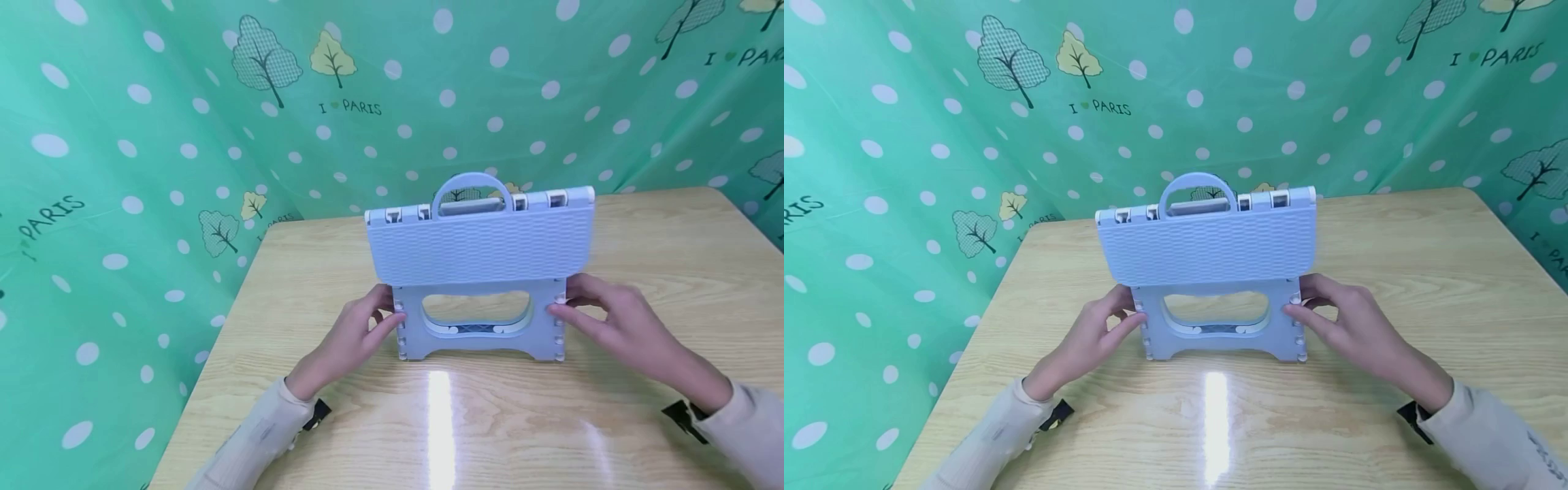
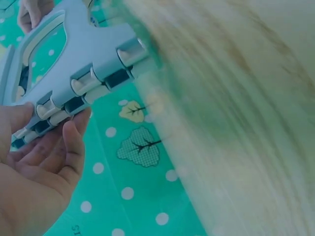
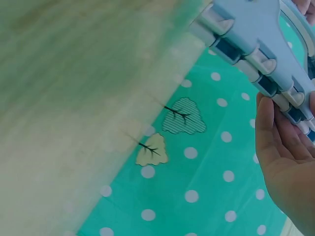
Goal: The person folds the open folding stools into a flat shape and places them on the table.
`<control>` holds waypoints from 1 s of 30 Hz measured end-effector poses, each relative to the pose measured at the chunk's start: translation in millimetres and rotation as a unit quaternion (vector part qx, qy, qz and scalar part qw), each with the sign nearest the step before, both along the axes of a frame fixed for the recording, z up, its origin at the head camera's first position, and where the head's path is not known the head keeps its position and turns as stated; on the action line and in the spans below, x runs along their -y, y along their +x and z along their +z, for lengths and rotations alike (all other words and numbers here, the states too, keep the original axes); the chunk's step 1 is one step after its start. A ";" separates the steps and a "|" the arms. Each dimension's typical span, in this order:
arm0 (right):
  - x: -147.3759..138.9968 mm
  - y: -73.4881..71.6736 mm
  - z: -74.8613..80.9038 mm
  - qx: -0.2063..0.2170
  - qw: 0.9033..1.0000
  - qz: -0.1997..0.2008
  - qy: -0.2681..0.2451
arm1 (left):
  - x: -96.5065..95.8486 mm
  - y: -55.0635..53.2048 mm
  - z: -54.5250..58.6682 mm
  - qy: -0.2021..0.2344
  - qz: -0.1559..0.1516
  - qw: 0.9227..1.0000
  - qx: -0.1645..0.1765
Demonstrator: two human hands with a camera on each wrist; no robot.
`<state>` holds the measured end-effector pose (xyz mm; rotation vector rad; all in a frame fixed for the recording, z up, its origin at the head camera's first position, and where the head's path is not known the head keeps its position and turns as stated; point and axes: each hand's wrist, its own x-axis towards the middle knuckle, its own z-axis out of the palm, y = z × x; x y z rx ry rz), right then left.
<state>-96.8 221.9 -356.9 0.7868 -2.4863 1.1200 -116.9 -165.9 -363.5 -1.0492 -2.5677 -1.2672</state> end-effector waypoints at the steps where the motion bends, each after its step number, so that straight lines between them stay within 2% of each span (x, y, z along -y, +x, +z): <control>1: -0.5 -0.2 1.8 0.005 1.000 -0.002 -0.002 | -0.4 -0.5 1.1 0.007 -0.001 1.000 0.008; 4: -2.3 -1.6 8.1 0.035 0.999 -0.009 0.001 | -1.6 -2.0 5.4 0.025 -0.005 0.999 0.045; 7: -3.6 -3.4 9.8 0.086 0.996 -0.010 0.018 | -1.5 -3.2 5.8 0.023 -0.007 0.995 0.096; 11: -3.8 -8.8 1.6 0.155 0.987 0.015 0.048 | 0.4 -5.8 -0.8 -0.011 -0.006 0.987 0.163; 15: -3.2 -16.1 -12.1 0.207 0.975 0.048 0.058 | 1.3 -11.1 -9.0 -0.060 -0.008 0.978 0.201; 20: -3.5 -19.8 -27.7 0.277 0.954 0.094 0.065 | 1.1 -17.4 -18.8 -0.118 -0.015 0.966 0.230; 24: -3.2 -20.4 -33.5 0.311 0.940 0.120 0.071 | 0.1 -19.6 -25.8 -0.135 -0.031 0.960 0.245; 26: -3.2 -21.2 -34.6 0.317 0.937 0.125 0.075 | -0.9 -19.7 -27.1 -0.140 -0.036 0.960 0.239; 30: -3.6 -20.8 -34.2 0.317 0.938 0.113 0.081 | -4.9 -19.3 -25.8 -0.163 -0.025 0.968 0.189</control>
